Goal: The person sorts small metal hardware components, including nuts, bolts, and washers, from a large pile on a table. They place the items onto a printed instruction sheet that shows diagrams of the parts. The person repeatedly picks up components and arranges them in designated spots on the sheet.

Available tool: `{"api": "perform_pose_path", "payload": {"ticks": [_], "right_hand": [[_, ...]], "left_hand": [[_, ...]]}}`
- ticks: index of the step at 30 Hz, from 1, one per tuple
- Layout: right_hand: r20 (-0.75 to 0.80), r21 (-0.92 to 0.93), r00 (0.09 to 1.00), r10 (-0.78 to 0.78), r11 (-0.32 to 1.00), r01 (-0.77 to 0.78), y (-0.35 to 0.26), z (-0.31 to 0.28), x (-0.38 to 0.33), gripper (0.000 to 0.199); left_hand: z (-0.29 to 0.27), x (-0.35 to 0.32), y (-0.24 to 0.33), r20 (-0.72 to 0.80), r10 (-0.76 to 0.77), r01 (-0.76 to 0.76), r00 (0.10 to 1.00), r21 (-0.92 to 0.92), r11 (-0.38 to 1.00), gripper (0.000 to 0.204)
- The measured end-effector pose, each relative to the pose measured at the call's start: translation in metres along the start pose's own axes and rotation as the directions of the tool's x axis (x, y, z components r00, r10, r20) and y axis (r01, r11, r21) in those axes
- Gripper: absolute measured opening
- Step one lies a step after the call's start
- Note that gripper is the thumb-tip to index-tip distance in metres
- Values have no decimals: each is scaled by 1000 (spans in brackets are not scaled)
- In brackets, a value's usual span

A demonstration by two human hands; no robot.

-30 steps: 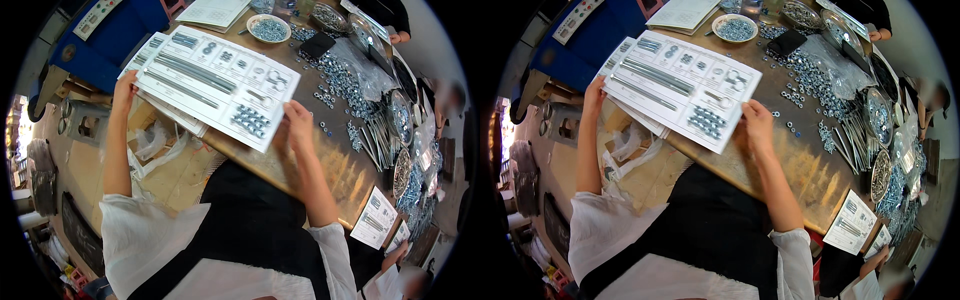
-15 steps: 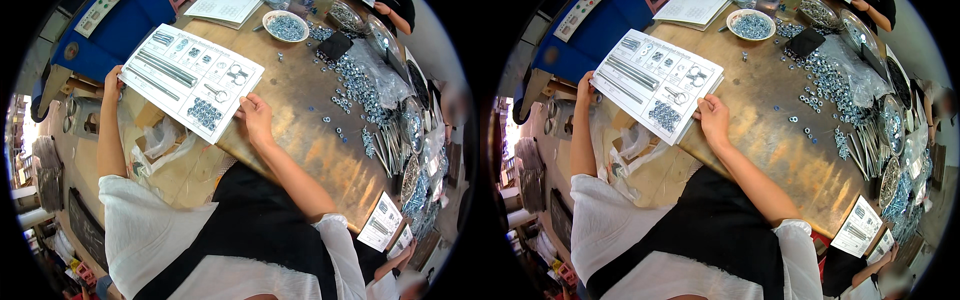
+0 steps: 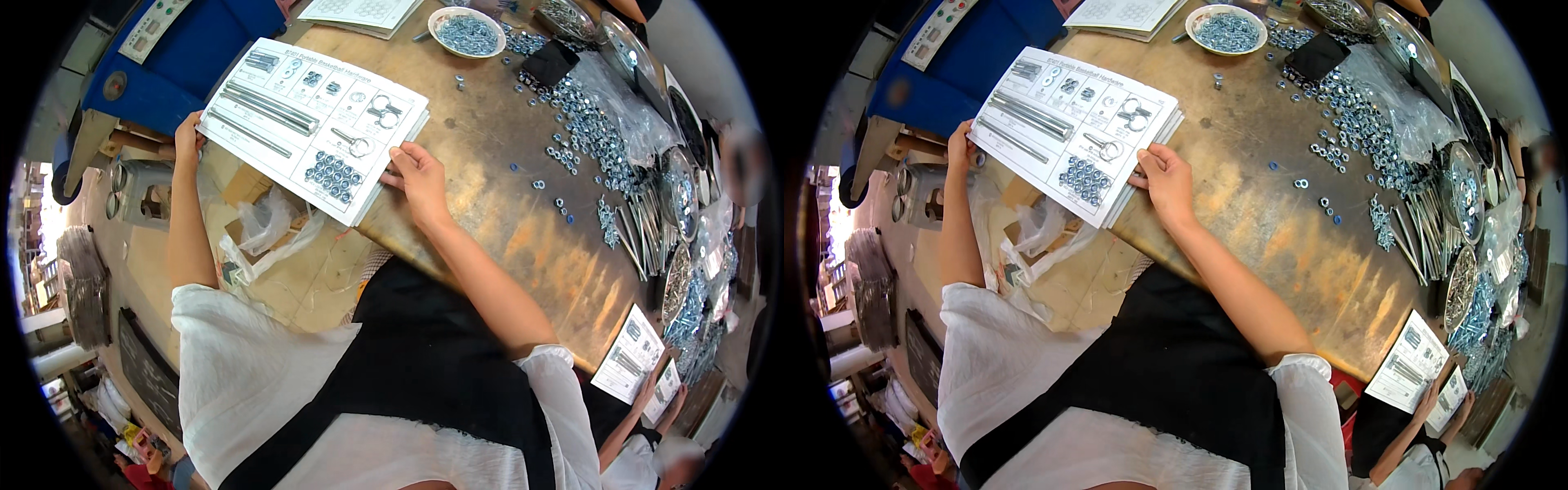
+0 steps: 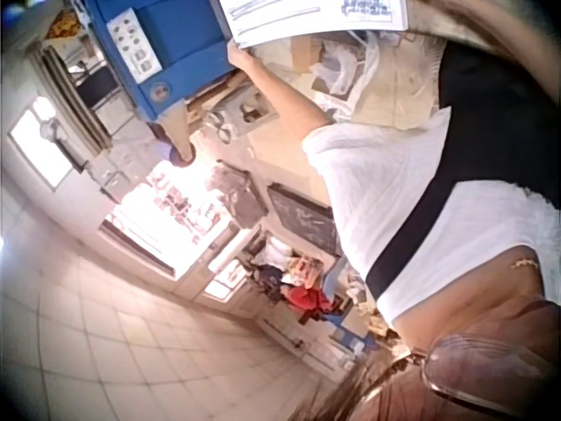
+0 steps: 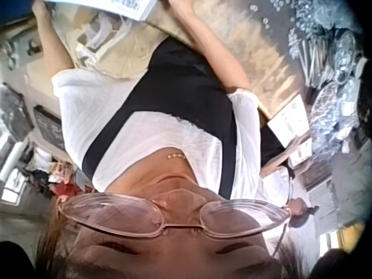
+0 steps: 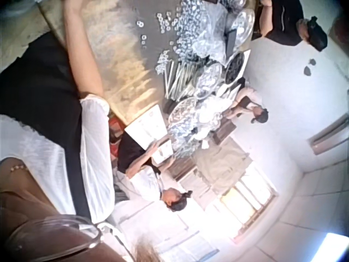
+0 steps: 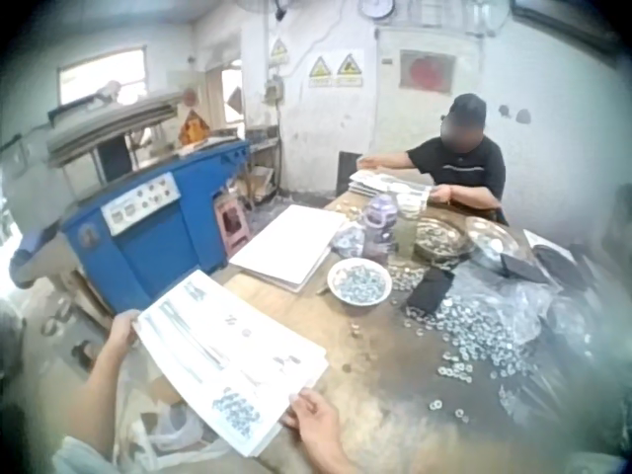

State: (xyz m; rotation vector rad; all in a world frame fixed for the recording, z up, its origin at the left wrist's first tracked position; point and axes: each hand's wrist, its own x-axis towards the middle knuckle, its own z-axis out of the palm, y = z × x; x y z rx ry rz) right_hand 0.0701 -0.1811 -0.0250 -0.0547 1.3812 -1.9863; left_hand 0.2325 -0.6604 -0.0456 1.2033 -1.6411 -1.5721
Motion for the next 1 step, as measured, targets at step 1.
{"api": "perform_pose_path", "payload": {"ticks": [1], "right_hand": [[-3, 3, 1000, -4, 1000, 4, -1, -1, 0, 24]], "left_hand": [[1, 1, -4, 1, -16, 16, 1000, -34, 999, 35]]}}
